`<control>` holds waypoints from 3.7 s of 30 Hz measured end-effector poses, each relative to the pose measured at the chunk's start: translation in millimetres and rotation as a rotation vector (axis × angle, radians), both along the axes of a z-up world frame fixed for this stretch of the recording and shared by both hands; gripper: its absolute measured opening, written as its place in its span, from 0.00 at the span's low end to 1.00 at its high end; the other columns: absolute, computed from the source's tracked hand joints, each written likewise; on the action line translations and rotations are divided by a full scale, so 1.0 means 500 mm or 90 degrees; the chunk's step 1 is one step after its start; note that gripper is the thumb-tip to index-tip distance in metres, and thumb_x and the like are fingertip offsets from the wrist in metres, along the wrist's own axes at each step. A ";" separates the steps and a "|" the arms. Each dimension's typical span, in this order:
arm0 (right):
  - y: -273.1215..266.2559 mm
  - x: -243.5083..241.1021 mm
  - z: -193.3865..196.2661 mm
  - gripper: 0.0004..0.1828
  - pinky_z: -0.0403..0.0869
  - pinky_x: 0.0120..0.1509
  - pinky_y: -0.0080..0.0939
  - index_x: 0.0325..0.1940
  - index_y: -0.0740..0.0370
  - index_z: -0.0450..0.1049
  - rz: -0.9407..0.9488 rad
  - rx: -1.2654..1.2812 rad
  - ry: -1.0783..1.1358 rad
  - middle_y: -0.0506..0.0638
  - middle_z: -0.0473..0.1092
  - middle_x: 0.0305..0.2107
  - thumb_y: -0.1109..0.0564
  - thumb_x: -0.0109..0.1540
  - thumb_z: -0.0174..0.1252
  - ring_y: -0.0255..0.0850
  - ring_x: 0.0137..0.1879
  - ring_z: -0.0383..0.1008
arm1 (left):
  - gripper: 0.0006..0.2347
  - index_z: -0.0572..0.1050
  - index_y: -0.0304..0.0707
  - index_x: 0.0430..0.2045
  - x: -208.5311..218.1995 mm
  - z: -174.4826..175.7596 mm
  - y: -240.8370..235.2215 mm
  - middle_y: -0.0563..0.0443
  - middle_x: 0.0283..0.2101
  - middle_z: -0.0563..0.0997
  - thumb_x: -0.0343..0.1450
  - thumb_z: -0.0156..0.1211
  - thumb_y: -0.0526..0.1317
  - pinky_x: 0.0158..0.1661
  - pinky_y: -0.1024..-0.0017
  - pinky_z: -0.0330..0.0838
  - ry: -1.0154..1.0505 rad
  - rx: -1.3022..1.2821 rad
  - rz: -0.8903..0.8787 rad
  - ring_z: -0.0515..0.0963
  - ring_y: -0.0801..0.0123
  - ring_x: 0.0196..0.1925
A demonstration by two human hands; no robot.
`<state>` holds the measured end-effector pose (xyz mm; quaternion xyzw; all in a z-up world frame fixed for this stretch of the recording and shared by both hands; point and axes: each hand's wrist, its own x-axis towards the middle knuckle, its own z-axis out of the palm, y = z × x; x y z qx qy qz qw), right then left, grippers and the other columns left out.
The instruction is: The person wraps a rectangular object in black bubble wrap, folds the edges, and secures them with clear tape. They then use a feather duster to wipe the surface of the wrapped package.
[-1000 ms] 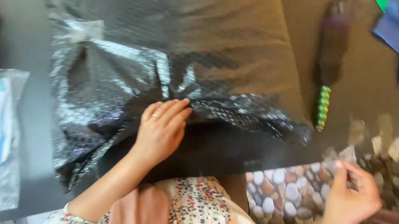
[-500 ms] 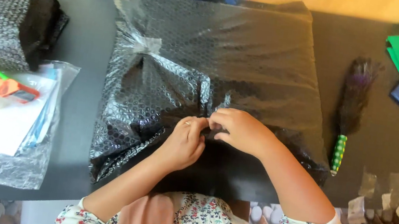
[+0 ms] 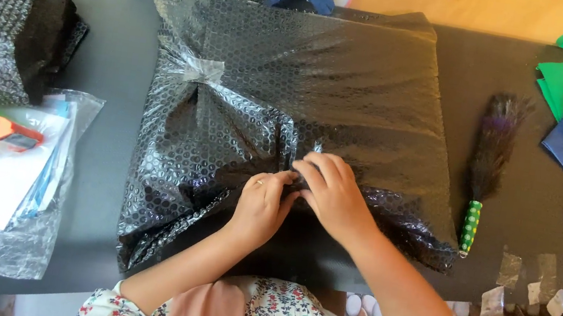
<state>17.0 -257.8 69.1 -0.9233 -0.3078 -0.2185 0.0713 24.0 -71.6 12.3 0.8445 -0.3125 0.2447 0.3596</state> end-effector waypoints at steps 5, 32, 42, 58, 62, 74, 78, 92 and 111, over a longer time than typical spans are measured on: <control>0.024 -0.074 -0.099 0.05 0.77 0.48 0.45 0.45 0.60 0.80 -0.018 0.127 -0.218 0.52 0.74 0.40 0.59 0.65 0.61 0.48 0.48 0.77 | 0.13 0.73 0.39 0.43 0.005 -0.019 -0.006 0.54 0.37 0.85 0.68 0.69 0.36 0.51 0.66 0.76 -0.024 -0.044 0.013 0.87 0.66 0.39; 0.024 -0.037 -0.038 0.30 0.73 0.53 0.51 0.67 0.52 0.72 -0.120 0.174 0.125 0.52 0.73 0.54 0.54 0.59 0.63 0.53 0.58 0.74 | 0.13 0.79 0.40 0.43 -0.069 0.137 0.297 0.42 0.54 0.79 0.66 0.71 0.40 0.64 0.52 0.66 0.042 -0.072 0.088 0.77 0.46 0.60; 0.039 -0.094 -0.135 0.17 0.65 0.64 0.47 0.56 0.48 0.80 -0.228 0.249 -0.159 0.42 0.76 0.52 0.47 0.63 0.64 0.44 0.60 0.73 | 0.35 0.48 0.32 0.74 -0.050 0.197 0.357 0.13 0.69 0.58 0.74 0.54 0.46 0.64 0.27 0.51 0.624 -0.082 0.197 0.57 0.20 0.71; 0.037 -0.016 -0.070 0.27 0.67 0.68 0.57 0.55 0.50 0.79 -0.114 0.153 -0.199 0.51 0.72 0.51 0.62 0.50 0.60 0.53 0.61 0.71 | 0.25 0.52 0.40 0.74 -0.008 -0.036 0.335 0.26 0.70 0.63 0.78 0.41 0.38 0.66 0.40 0.56 0.541 -0.271 -0.050 0.58 0.35 0.73; 0.163 -0.054 -0.091 0.30 0.69 0.63 0.50 0.56 0.52 0.75 0.134 0.079 -0.052 0.48 0.73 0.51 0.57 0.49 0.66 0.45 0.59 0.71 | 0.19 0.62 0.40 0.65 -0.045 -0.142 0.348 0.40 0.60 0.69 0.77 0.47 0.38 0.58 0.53 0.70 0.639 -0.476 0.043 0.68 0.52 0.61; 0.214 -0.046 -0.159 0.29 0.65 0.41 0.43 0.65 0.59 0.70 0.047 0.004 0.032 0.48 0.72 0.47 0.67 0.58 0.51 0.44 0.44 0.68 | 0.06 0.66 0.33 0.39 -0.101 -0.143 0.326 0.39 0.46 0.79 0.71 0.52 0.25 0.55 0.65 0.77 0.552 -0.628 -0.080 0.82 0.61 0.51; 0.197 -0.081 -0.143 0.20 0.66 0.44 0.44 0.54 0.59 0.75 0.080 0.051 0.061 0.50 0.72 0.49 0.63 0.58 0.50 0.45 0.45 0.69 | 0.12 0.76 0.40 0.32 -0.093 -0.101 0.320 0.46 0.51 0.83 0.61 0.63 0.23 0.52 0.61 0.79 0.217 -0.173 -0.036 0.83 0.55 0.55; 0.179 -0.074 -0.153 0.10 0.76 0.49 0.47 0.32 0.62 0.75 0.265 0.128 -0.104 0.51 0.69 0.31 0.67 0.67 0.55 0.48 0.38 0.72 | 0.28 0.75 0.55 0.56 -0.016 -0.132 0.233 0.53 0.56 0.76 0.59 0.73 0.47 0.55 0.57 0.68 -0.196 0.225 0.046 0.74 0.59 0.54; 0.223 0.136 -0.043 0.24 0.79 0.47 0.44 0.43 0.54 0.72 0.141 0.256 0.165 0.43 0.68 0.35 0.56 0.48 0.76 0.44 0.42 0.78 | 0.25 0.75 0.35 0.46 0.055 -0.095 0.253 0.44 0.48 0.74 0.64 0.75 0.53 0.53 0.52 0.66 -0.147 -0.068 0.177 0.74 0.51 0.51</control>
